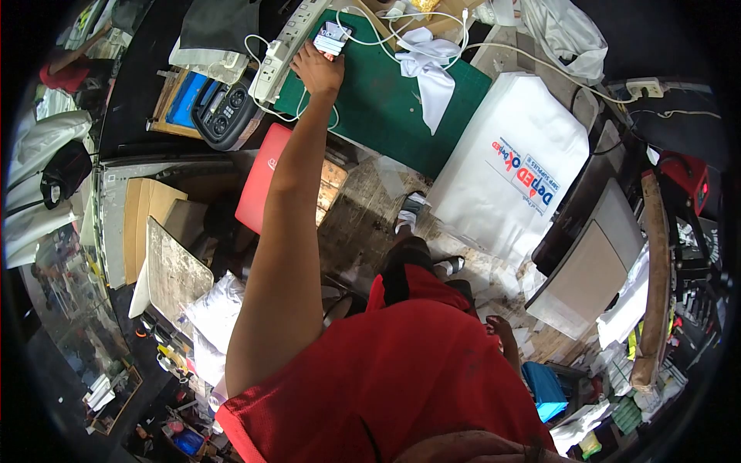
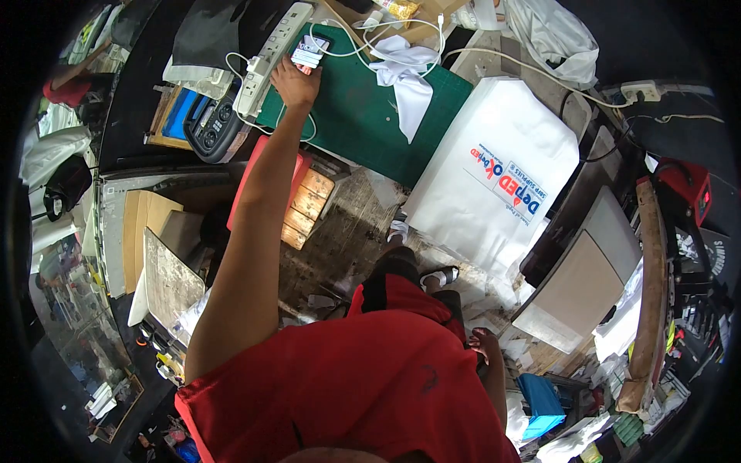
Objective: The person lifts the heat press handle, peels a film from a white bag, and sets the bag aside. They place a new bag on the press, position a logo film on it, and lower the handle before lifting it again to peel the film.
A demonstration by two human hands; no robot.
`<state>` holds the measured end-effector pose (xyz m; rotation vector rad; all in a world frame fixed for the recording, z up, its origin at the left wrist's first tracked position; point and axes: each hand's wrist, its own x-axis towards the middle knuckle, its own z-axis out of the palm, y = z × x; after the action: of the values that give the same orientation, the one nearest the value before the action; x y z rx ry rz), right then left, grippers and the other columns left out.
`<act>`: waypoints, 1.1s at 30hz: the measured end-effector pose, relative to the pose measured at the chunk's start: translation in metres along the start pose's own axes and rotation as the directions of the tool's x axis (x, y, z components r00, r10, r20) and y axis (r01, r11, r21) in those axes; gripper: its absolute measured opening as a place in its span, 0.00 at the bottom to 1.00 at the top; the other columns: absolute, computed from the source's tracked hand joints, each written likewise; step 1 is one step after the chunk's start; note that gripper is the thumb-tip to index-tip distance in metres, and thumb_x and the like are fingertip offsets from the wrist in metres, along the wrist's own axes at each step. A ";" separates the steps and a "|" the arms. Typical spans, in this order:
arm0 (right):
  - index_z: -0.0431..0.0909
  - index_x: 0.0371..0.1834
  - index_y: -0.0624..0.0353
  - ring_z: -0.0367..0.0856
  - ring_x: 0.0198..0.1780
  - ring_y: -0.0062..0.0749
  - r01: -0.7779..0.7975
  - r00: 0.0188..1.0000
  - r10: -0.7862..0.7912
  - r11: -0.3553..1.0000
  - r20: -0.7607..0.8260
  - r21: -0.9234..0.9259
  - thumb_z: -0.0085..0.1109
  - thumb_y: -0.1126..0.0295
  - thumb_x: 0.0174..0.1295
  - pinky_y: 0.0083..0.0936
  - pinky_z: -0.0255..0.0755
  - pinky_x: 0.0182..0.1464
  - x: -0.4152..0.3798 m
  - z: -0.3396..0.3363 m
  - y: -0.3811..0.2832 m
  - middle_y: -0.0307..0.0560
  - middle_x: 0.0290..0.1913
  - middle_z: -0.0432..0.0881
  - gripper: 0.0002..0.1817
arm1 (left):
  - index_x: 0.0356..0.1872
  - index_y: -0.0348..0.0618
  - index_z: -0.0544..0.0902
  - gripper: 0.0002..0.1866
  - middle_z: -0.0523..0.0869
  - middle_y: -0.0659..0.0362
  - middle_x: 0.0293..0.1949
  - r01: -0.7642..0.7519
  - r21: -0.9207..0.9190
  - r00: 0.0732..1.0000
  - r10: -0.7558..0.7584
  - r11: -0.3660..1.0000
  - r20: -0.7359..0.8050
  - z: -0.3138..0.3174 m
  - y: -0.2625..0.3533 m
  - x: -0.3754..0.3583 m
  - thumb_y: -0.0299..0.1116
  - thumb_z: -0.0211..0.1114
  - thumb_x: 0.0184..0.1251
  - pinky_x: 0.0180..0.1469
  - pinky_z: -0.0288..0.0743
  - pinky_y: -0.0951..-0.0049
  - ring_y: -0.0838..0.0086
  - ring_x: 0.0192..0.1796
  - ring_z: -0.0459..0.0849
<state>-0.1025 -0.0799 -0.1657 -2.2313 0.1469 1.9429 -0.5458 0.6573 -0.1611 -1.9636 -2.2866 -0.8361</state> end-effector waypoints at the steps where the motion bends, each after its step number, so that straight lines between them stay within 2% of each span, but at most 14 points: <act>1: 0.76 0.57 0.53 0.86 0.37 0.30 -0.010 1.000 0.010 1.000 0.000 0.006 0.64 0.57 0.68 0.29 0.80 0.37 0.001 0.000 0.000 0.43 0.40 0.86 0.20 | 0.67 0.35 0.69 0.46 0.75 0.48 0.64 0.002 0.002 1.000 -0.002 1.000 0.003 0.000 0.000 0.000 0.46 0.80 0.47 0.75 0.53 0.47 0.52 0.69 0.68; 14: 0.76 0.58 0.53 0.85 0.36 0.29 0.004 1.000 -0.004 1.000 0.006 -0.009 0.65 0.57 0.68 0.26 0.78 0.35 -0.002 -0.001 -0.003 0.43 0.40 0.86 0.21 | 0.67 0.34 0.68 0.46 0.75 0.48 0.63 -0.028 -0.002 1.000 0.028 1.000 -0.008 -0.001 -0.001 -0.001 0.46 0.79 0.48 0.75 0.53 0.46 0.51 0.69 0.67; 33: 0.75 0.55 0.57 0.84 0.34 0.28 0.010 1.000 -0.010 1.000 0.020 0.024 0.64 0.58 0.67 0.23 0.77 0.33 -0.011 0.000 -0.013 0.42 0.36 0.83 0.20 | 0.68 0.36 0.68 0.47 0.75 0.49 0.63 -0.022 0.017 1.000 0.023 1.000 -0.016 -0.001 0.002 -0.003 0.46 0.79 0.48 0.75 0.53 0.45 0.52 0.68 0.68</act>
<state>-0.1019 -0.0679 -0.1535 -2.1927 0.1549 1.9470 -0.5440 0.6549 -0.1609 -1.9647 -2.2507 -0.8257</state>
